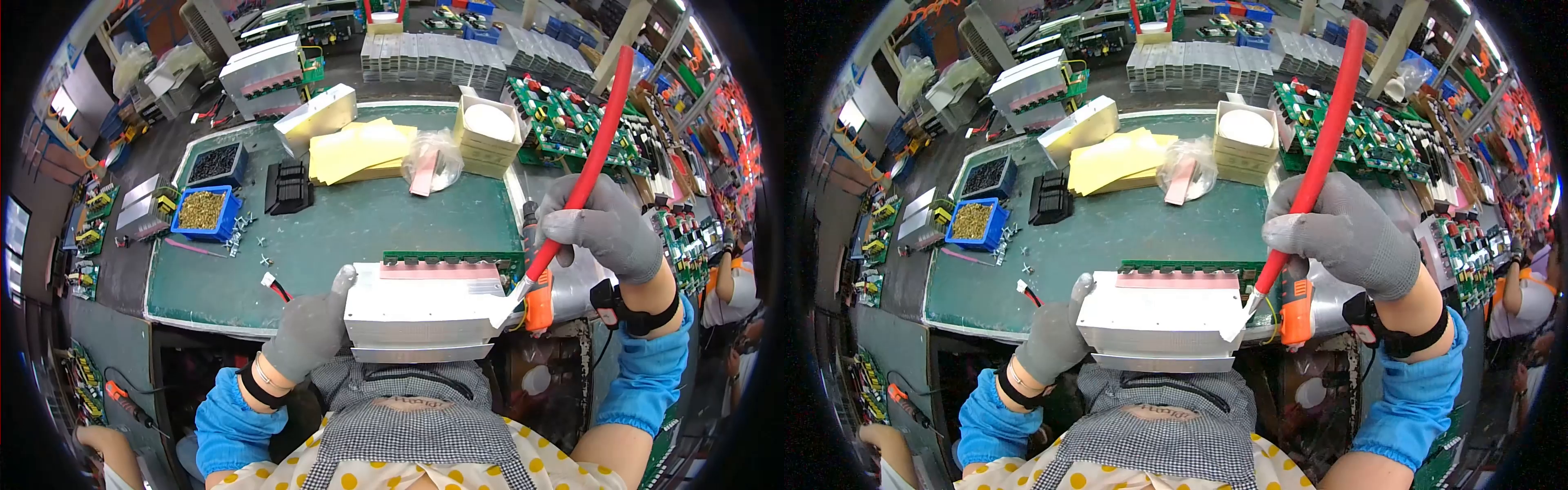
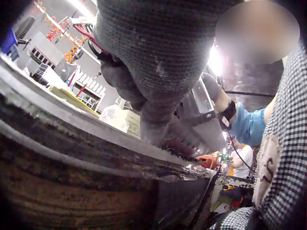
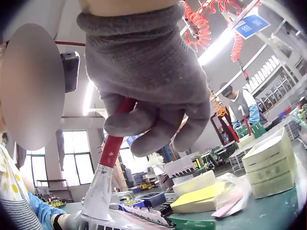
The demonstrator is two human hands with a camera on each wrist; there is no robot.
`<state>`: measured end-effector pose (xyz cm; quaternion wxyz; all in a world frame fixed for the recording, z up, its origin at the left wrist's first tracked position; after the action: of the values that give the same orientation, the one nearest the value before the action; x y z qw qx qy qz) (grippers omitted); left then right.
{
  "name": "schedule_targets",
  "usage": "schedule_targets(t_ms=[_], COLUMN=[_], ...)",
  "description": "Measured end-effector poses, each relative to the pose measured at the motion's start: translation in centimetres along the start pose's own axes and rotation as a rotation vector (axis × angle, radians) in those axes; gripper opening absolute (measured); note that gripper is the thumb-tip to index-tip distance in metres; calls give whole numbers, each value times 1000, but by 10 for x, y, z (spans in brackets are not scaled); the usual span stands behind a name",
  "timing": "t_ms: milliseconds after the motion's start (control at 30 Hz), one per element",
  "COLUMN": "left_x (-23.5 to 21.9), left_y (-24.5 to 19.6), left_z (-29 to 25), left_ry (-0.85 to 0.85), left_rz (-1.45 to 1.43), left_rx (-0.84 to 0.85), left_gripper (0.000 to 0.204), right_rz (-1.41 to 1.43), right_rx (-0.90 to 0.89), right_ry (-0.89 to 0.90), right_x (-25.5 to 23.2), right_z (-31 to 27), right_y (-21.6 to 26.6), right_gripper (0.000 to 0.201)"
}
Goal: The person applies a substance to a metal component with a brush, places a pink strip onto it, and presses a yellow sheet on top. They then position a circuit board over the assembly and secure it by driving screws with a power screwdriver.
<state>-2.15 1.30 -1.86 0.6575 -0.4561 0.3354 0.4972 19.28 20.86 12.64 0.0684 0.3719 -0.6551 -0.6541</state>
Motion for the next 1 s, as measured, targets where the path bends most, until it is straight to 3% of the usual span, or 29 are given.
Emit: schedule_targets(t_ms=[200,300,400,533,600,667,733,800,867,933,1000], left_x=[-3,3,-1,-1,5,12,0,-2,8,11,12], left_y=[-3,3,8,25,37,46,30,27,33,35,36], left_z=[1,1,5,4,4,6,25,33,30,27,28], left_ry=[-56,-22,40,175,264,351,302,272,310,367,337], left_rz=[19,21,3,-13,-98,-225,-495,-601,-693,-750,-712], left_rx=[43,14,-16,-138,-236,-344,-285,-253,-329,-434,-385], left_gripper=[83,88,95,100,99,97,89,88,90,90,92], right_rz=[62,235,109,-62,-74,-284,-116,-202,-486,-613,-683], right_rx=[-43,-256,-509,-655,-618,-575,-490,-484,-661,-728,-763], right_ry=[-38,-287,-474,-641,-654,-812,-809,-825,-884,-891,-870], right_x=[-12,-42,-81,-137,-178,-185,-186,-187,-178,-152,-130], right_z=[-1,-4,5,47,92,100,118,139,154,153,156], right_y=[2,21,44,25,-8,-10,-17,-23,-20,-6,-1], right_gripper=[22,23,26,24,33,41,35,27,23,21,22])
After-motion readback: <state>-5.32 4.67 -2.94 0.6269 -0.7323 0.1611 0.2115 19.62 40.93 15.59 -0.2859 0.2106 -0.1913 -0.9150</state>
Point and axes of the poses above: each hand's wrist, its own z-axis towards the middle knuckle, its own x-axis out of the palm, y = z × x, the point moved 9 cm from there along z, towards the middle knuckle, and after that the axes turned 9 degrees about -y, right-handed, at the moved point
